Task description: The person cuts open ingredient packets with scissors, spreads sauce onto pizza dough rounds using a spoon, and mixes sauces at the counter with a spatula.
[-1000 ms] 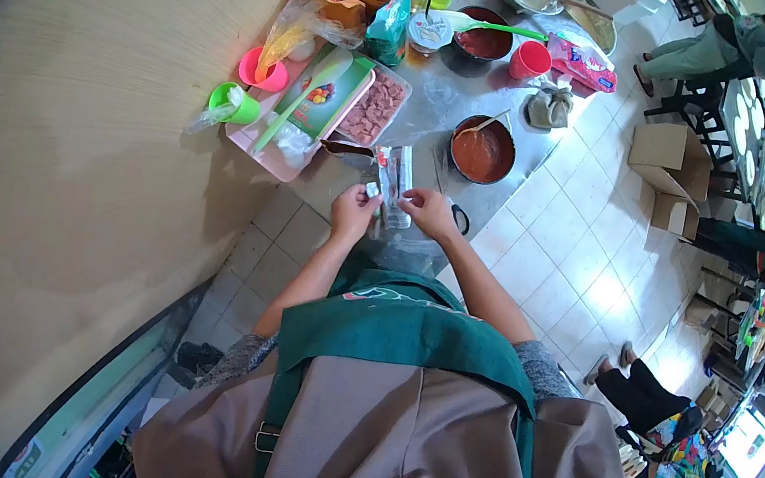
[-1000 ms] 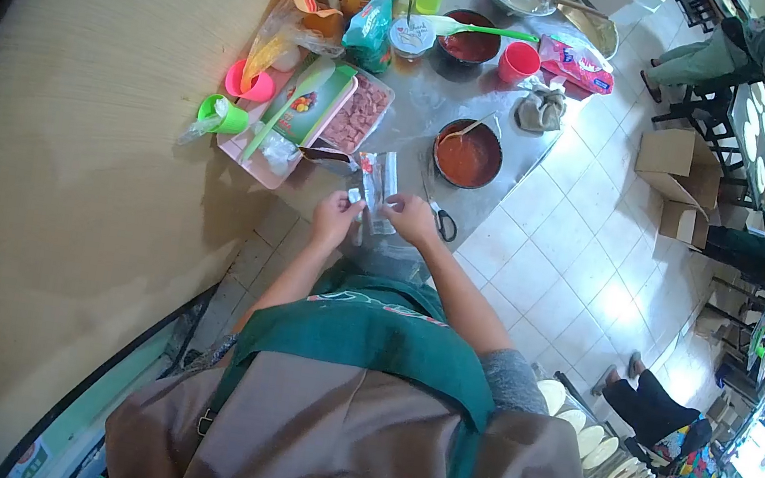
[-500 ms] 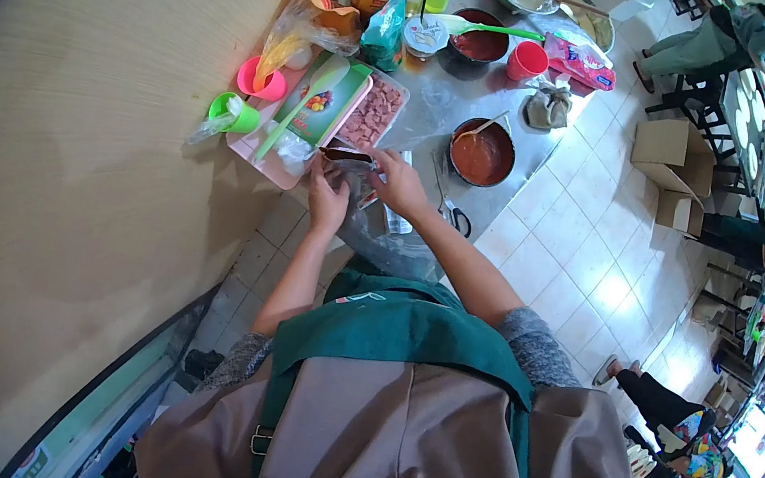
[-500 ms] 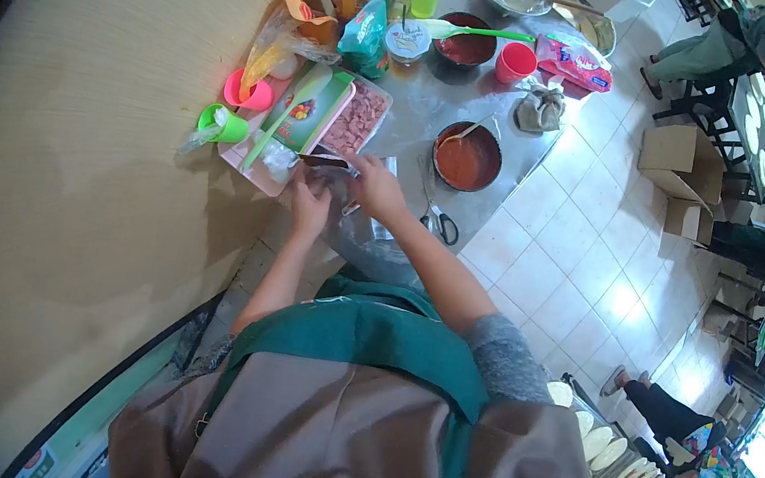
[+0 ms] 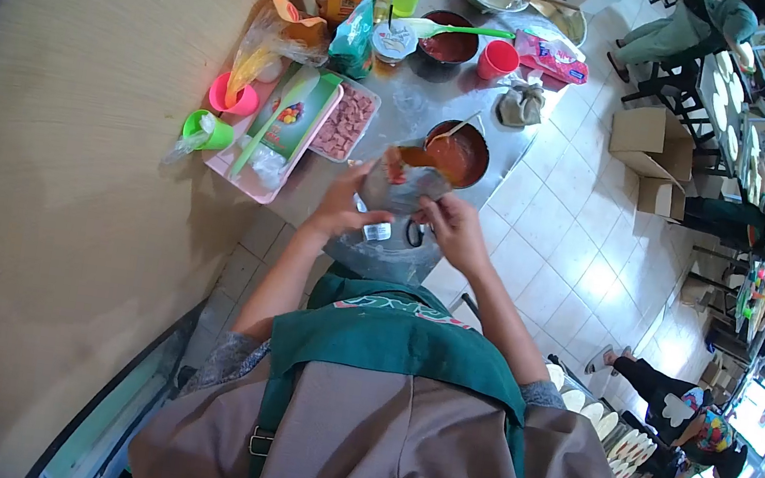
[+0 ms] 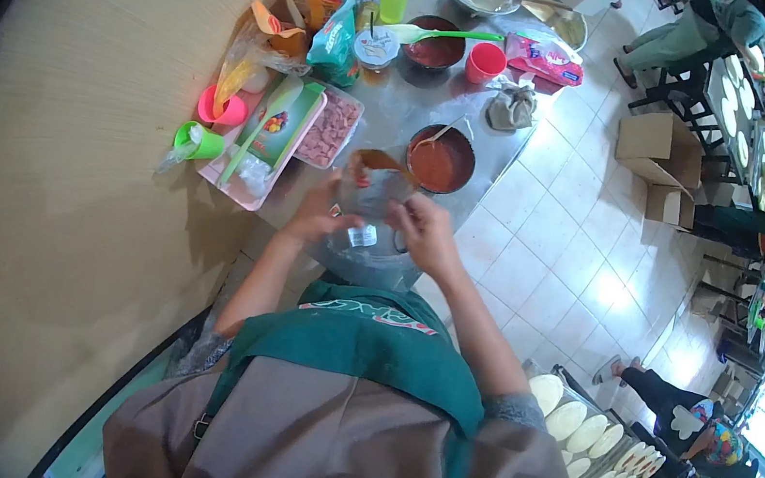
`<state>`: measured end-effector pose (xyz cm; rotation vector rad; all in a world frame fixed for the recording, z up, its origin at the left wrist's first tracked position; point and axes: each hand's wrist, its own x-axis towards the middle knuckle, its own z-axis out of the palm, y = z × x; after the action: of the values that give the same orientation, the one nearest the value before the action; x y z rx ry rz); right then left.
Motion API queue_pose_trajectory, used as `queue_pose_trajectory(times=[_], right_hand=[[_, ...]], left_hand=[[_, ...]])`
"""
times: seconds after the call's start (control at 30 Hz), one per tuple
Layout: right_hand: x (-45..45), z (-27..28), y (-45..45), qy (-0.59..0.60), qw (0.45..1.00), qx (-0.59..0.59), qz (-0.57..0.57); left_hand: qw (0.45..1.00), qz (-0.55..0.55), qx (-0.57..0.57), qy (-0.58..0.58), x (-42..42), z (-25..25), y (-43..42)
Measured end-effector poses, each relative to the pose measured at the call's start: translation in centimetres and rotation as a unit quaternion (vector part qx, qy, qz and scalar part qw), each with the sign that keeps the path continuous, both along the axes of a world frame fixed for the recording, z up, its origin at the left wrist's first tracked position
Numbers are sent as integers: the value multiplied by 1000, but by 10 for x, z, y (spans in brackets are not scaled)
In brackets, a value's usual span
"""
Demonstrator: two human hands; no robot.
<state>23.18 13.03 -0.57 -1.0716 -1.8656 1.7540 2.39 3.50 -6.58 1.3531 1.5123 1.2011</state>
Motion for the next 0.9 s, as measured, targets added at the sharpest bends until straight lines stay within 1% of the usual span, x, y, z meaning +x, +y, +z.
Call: queue_pose_trajectory(times=[0.03, 0.1, 0.13, 0.2, 0.23, 0.33, 0.43, 0.53, 0.63, 0.73, 0.9], right_hand=[[9, 2, 7, -9, 1000, -25, -13], [23, 5, 25, -28, 996, -74, -40], [32, -5, 35, -55, 994, -85, -46], [49, -47, 52, -109, 986, -110, -57], [52, -59, 57, -97, 988, -105, -64], [58, -76, 73, -181, 978, -91, -50], [59, -80, 83, -233, 966, -97, -52], [60, -81, 92, -248, 961, -112, -57], [58, -80, 96, -263, 959, -85, -55], [55, -82, 99, -273, 957, -78, -66], [55, -72, 103, -285, 950, -111, -61]], left_hand=[[996, -5, -38, -80, 13, -4, 6], [965, -17, -113, -238, 46, -13, 18], [969, -18, -128, -208, 58, -22, 22], [975, -21, -160, -150, 81, -42, 28], [981, -5, -168, -95, 91, -47, 30], [948, -8, -256, -191, 109, -51, 36], [928, -2, -300, -222, 114, -40, 43], [890, 11, -345, -297, 119, -27, 50], [866, 31, -348, -358, 127, -10, 53], [858, 65, -329, -388, 135, -7, 55], [817, 90, -345, -454, 139, -6, 60]])
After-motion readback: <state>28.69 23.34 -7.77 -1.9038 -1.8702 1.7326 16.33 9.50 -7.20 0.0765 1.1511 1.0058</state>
